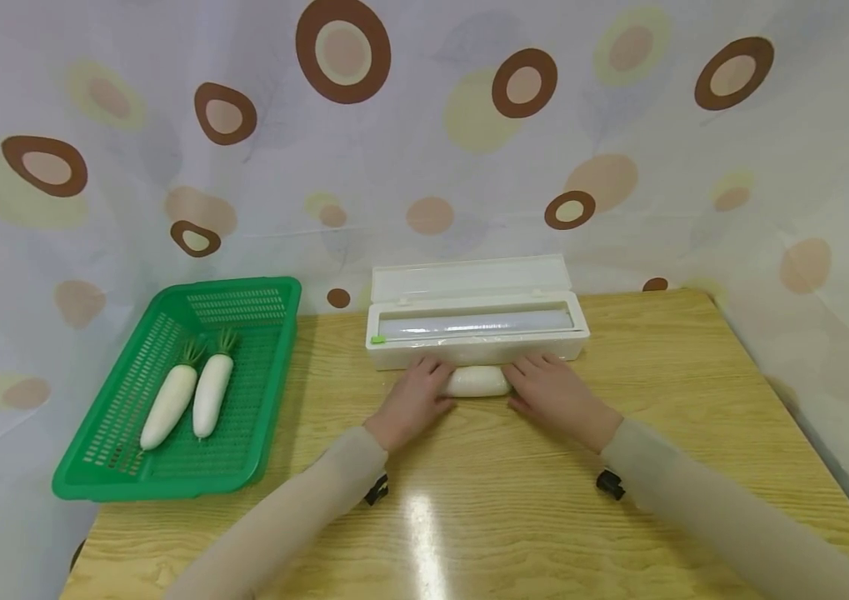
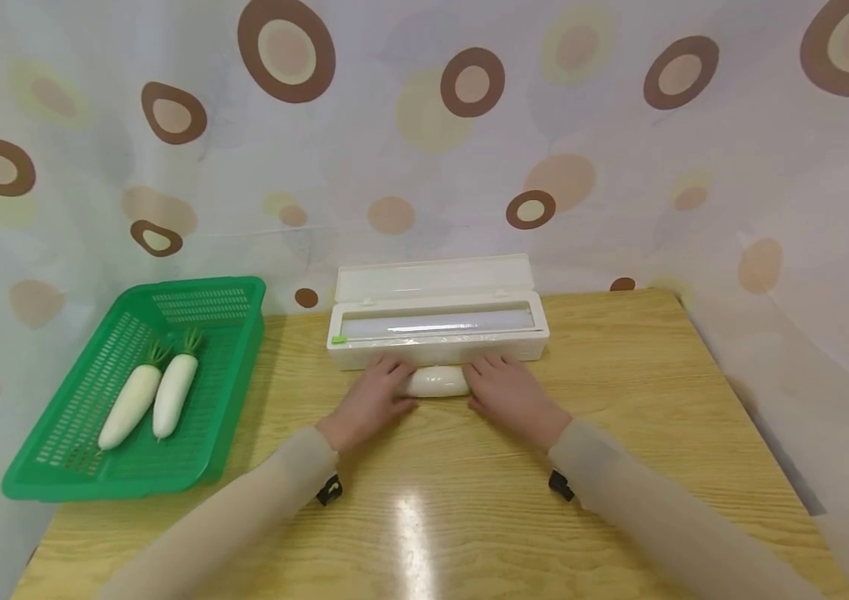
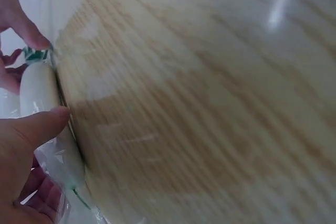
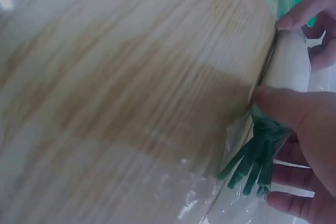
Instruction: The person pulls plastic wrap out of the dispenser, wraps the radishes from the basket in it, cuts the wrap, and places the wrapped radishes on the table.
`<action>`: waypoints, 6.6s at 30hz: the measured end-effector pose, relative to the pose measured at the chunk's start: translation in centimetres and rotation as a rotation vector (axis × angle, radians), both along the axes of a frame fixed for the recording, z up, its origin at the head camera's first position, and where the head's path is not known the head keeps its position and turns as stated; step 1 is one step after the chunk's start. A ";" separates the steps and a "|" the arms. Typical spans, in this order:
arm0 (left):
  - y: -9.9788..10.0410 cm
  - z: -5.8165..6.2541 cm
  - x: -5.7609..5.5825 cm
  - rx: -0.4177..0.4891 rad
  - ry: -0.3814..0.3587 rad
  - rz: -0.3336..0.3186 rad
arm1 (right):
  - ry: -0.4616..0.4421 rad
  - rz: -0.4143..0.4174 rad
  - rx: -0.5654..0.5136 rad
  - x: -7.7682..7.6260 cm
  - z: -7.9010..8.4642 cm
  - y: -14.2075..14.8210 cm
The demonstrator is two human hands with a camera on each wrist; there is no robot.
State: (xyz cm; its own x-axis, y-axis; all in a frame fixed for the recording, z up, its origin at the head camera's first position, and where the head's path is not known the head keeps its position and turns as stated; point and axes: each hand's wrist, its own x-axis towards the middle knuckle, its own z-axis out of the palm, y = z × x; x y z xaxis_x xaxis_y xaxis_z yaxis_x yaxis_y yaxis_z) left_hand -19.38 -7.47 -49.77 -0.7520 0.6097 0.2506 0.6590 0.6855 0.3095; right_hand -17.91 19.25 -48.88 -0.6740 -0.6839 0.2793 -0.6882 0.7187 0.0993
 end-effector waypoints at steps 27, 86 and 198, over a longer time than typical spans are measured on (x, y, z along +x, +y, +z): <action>-1.3 2.1 3.8 -0.140 -0.031 -0.080 | -0.236 0.006 -0.053 3.3 0.9 -0.1; -2.6 -0.4 8.2 -0.109 -0.097 -0.112 | -0.005 0.134 -0.080 7.4 -1.2 2.3; -3.3 -0.3 5.2 -0.140 -0.035 -0.084 | -0.319 0.088 -0.170 3.1 -0.5 1.5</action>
State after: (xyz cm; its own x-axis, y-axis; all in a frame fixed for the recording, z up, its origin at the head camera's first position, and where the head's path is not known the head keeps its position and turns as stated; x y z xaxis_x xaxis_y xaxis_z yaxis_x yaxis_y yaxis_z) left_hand -14.20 -10.73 -50.06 -0.7038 0.6978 0.1332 0.7061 0.6666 0.2390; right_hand -14.81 20.72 -49.33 -0.6858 -0.7052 0.1797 -0.7255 0.6429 -0.2456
